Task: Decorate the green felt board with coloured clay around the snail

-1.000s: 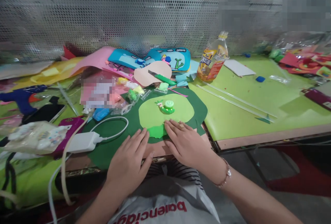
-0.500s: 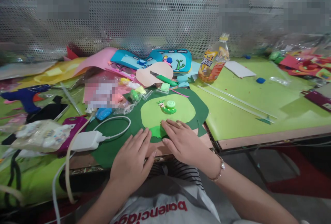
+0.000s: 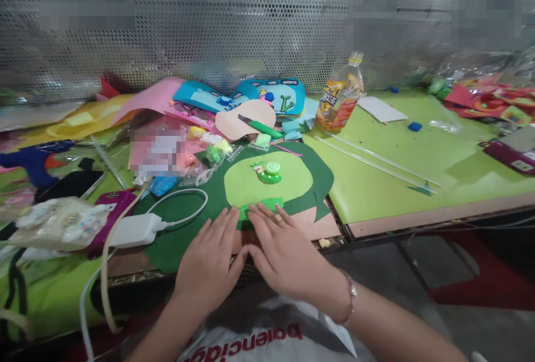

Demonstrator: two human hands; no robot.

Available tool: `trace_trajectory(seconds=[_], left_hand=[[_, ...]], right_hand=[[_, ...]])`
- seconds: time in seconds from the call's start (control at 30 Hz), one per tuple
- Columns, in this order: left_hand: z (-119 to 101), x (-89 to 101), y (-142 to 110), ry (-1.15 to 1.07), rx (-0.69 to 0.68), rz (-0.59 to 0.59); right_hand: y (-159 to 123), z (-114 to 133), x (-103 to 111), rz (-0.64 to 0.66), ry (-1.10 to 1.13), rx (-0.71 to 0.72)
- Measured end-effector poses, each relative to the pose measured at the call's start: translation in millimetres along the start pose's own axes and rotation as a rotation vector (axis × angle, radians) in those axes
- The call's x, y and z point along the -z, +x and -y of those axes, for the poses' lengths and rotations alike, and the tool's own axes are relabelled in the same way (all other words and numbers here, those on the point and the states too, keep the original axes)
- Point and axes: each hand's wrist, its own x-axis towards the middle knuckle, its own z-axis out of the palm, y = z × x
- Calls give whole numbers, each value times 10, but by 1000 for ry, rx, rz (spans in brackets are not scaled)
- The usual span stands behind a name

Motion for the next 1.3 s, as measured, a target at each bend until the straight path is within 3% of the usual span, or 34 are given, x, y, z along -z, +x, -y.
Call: trace_trajectory(seconds=[0.23, 0.43, 1.3], left_hand=[[4, 22, -6, 13, -7, 21], [17, 16, -6, 23, -13, 47], [12, -1, -20, 60, 3, 36]], right_hand=[[88, 205, -166, 65, -98, -86], [69, 164, -104, 68, -185, -95], [-159, -73, -198, -39, -432, -222]])
